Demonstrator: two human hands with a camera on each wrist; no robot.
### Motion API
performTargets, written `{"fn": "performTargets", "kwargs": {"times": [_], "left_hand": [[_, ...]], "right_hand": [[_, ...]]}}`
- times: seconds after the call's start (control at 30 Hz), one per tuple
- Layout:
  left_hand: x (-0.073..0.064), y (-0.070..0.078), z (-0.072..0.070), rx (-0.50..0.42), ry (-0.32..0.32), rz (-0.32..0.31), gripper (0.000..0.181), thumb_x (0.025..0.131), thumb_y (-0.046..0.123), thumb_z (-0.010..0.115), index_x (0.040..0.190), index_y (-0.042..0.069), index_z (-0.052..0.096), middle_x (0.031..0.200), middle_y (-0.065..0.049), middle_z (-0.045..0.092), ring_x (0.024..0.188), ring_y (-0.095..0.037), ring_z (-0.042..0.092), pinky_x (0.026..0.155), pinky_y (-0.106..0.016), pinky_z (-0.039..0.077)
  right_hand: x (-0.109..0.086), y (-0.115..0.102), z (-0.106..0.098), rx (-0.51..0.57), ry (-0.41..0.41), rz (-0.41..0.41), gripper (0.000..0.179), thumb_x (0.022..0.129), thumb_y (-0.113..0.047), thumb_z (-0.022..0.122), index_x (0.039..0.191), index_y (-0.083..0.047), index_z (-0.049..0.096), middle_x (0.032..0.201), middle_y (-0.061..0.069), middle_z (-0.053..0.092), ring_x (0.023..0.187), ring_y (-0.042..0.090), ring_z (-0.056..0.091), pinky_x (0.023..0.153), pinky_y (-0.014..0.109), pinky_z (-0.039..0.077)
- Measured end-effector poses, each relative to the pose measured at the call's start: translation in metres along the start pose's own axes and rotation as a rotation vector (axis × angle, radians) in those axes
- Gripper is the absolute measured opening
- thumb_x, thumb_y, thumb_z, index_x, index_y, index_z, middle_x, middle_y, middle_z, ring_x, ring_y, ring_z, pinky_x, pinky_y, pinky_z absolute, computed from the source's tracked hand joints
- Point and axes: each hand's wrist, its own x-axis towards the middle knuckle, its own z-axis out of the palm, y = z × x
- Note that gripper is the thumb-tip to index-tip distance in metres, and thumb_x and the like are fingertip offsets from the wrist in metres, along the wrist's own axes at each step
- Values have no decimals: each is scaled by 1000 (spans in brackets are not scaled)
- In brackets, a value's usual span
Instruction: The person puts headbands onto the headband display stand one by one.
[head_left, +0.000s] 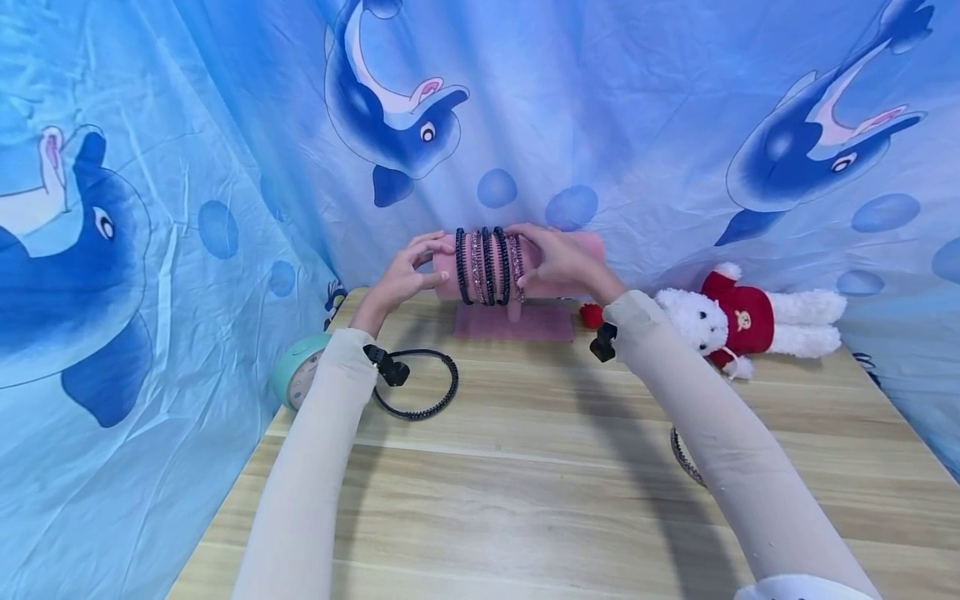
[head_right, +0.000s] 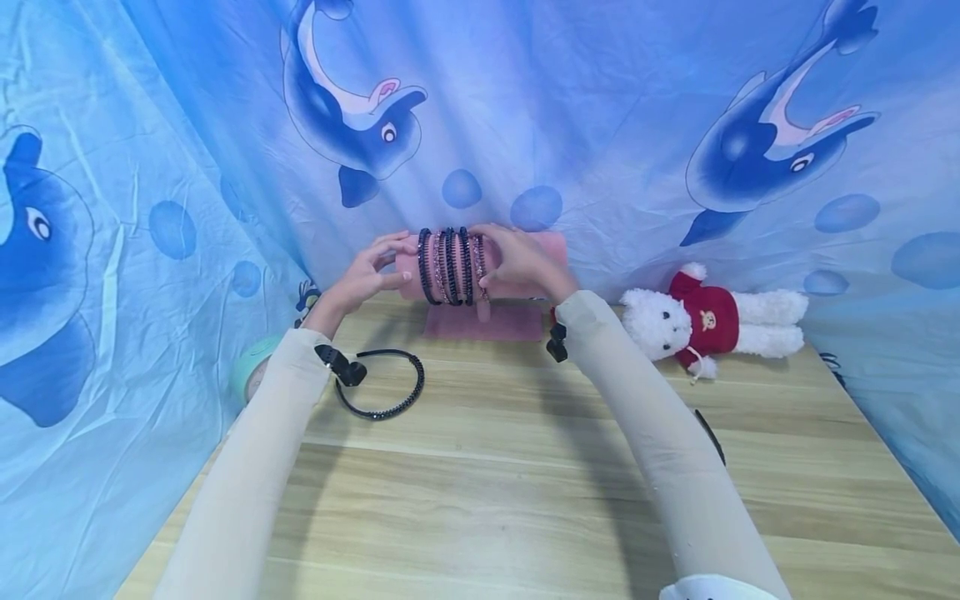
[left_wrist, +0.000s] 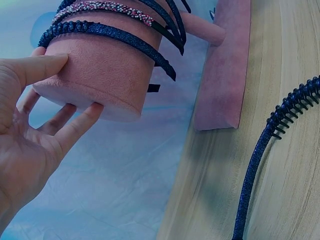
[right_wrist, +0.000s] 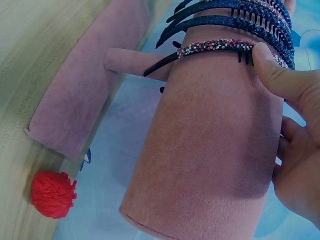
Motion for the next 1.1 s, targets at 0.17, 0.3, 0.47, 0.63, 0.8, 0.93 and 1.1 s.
{"fn": "performTargets", "kwargs": {"times": [0.17,0.3,0.47,0.63,0.8,0.93,1.1], "left_hand": [[-1,1,0,2,-2,-7,45,89,-7,67,133,-3,57,168,-8,25,151,-41,31,127,-52,29],[-1,1,1,-1,0,-5,45,89,-8,66,133,-4,57,168,-9,25,150,-42,31,126,-53,31],[0,0,0,-1,-2,-7,46,89,-9,66,133,-5,56,169,-9,24,150,-43,31,126,-56,30],[6,-12,-1,-2,10,10,46,89,-7,67,134,-4,56,169,-9,24,150,-43,31,125,-56,32],[12,-25,-1,19,26,37,45,89,-6,68,133,-1,58,168,-5,27,150,-40,33,126,-55,30],[13,-27,0,21,40,56,44,88,-6,70,131,-1,60,166,-5,31,149,-39,35,126,-57,30],[4,-7,1,7,19,34,45,89,-8,68,132,-5,57,167,-12,27,149,-43,33,125,-56,33]], "right_hand": [[0,1,2,-4,11,0,94,77,-11,88,156,-15,38,161,8,41,149,31,37,130,49,23],[0,2,3,-12,24,-11,94,76,-12,89,156,-15,39,160,7,43,149,30,38,130,49,22],[0,3,3,-11,27,-8,94,76,-14,89,155,-16,39,160,5,42,149,29,37,127,47,30],[-2,2,1,-11,24,-5,93,77,-16,89,156,-17,38,160,5,43,149,30,36,127,47,30],[-5,3,0,1,15,-17,93,79,-16,87,157,-16,36,160,7,42,149,31,36,127,49,30],[-7,3,1,26,13,-30,95,81,-17,87,159,-17,34,162,8,39,150,31,34,128,49,28],[-11,3,1,48,16,-23,96,80,-17,87,160,-21,33,165,7,35,153,32,30,127,54,27]]}}
